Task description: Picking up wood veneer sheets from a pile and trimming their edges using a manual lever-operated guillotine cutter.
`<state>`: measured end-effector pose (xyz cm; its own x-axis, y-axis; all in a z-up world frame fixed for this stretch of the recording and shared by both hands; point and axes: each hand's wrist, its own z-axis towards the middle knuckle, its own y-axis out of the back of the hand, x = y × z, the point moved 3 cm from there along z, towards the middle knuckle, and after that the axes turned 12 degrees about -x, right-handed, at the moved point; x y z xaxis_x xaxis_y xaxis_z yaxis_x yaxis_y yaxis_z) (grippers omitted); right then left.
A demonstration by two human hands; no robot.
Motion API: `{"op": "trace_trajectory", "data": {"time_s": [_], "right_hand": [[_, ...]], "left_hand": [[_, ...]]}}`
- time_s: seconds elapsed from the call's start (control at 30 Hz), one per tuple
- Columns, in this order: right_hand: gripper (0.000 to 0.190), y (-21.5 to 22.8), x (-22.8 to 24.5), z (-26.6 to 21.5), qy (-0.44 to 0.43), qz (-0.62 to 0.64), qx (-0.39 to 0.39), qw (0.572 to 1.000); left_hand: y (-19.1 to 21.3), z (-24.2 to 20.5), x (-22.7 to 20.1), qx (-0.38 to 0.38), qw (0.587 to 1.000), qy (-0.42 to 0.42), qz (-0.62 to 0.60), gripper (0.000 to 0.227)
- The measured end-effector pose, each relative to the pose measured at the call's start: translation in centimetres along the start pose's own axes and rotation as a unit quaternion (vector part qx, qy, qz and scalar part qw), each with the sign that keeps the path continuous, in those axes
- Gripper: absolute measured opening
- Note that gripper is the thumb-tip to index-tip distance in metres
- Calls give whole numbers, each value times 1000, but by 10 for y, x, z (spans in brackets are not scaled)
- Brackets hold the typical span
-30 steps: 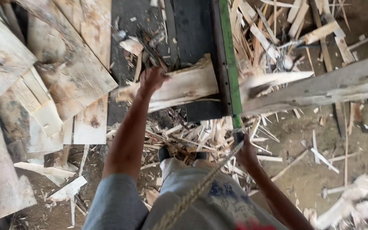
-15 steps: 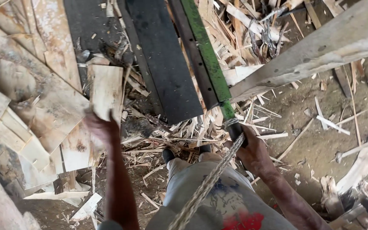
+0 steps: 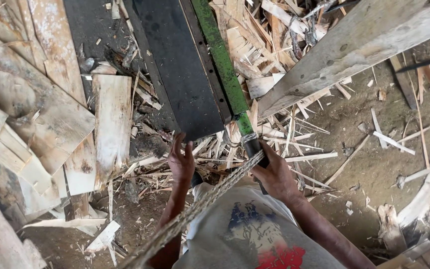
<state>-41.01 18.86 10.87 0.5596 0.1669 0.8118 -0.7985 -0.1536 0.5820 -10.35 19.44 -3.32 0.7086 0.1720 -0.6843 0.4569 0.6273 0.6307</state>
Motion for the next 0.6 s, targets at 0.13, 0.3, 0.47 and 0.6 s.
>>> {"op": "trace_trajectory", "data": {"time_s": [0.13,0.3,0.47,0.6], "right_hand": [[69,-4,-33,-10,-254,240,38,936],[57,-60,-164,-14,-208,603,69,767],[62,-107,-215,32,-295,562,39,772],[59,-146,-238,58,-353,597,19,720]], "left_hand": [[-6,6,-14,-43,998,-35,-9,31],[-25,49,-19,-73,997,-7,24,31],[-56,61,-7,-77,995,17,56,39],[-65,58,-3,-83,992,9,92,46]]}}
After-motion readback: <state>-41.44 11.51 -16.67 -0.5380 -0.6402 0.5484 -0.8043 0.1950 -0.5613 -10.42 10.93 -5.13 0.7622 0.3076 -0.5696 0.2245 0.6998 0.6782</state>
